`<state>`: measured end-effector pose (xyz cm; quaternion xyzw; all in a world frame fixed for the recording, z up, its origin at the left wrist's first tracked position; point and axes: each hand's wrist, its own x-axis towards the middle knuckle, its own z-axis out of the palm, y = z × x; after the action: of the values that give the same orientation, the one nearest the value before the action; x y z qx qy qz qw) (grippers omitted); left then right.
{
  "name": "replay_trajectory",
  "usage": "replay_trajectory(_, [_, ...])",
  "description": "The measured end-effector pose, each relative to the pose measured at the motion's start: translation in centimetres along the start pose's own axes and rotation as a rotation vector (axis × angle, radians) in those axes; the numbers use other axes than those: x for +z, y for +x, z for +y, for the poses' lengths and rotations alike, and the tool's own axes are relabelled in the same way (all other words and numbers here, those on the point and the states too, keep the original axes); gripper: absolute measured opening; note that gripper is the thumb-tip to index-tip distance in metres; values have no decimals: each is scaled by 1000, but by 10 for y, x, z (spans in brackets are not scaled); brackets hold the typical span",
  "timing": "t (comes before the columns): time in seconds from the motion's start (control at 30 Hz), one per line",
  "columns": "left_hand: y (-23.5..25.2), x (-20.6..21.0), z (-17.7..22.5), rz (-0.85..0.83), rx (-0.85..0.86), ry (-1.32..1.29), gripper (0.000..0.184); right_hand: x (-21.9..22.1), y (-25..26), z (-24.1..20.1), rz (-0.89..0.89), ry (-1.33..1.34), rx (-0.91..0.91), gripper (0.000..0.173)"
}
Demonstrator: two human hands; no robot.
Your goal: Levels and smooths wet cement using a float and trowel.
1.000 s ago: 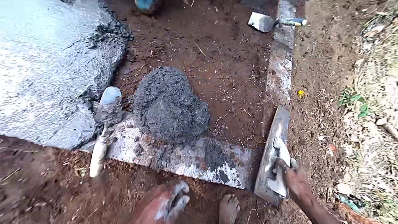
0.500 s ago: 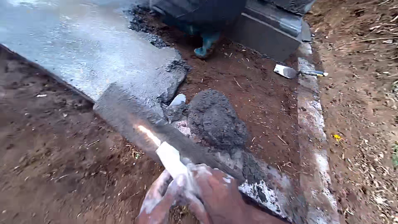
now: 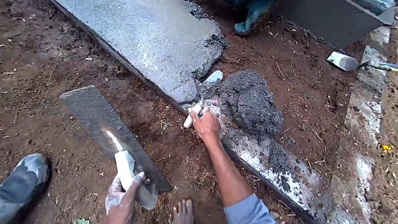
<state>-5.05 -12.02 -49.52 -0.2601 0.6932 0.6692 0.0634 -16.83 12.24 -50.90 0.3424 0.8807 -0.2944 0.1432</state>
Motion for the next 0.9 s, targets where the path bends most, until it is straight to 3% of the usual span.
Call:
replay_trajectory(0.13, [1,12,-6,-52,47,18,21,-2,5,-11,74,254,12,55])
replay_trajectory(0.23, [5,18,-14,-139,51,-11,18,-18,-13,18,162,397,-137,44])
replay_trajectory(0.33, [15,22,-29,-210,62,-65,15,-46,-50,84,152,350,-269,41])
replay_trajectory(0.43, [15,35,-33,-166,25,-61,27,-67,-107,176,158,13,-221,45])
replay_trajectory(0.57, [24,50,-44,-234,-59,-153,13,-72,-176,291,309,-287,-110,53])
replay_trajectory(0.63, [24,59,-49,-285,-136,-215,22,-80,-196,327,263,-381,-32,56])
replay_trajectory(0.73, [23,73,-49,-255,-237,-281,28,-95,-183,347,159,-437,168,58])
replay_trajectory(0.83, [22,78,-48,-209,-304,-342,27,-96,-160,346,340,-354,314,60])
replay_trajectory(0.9, [22,78,-47,-187,-313,-355,26,-88,-162,328,416,-294,237,63])
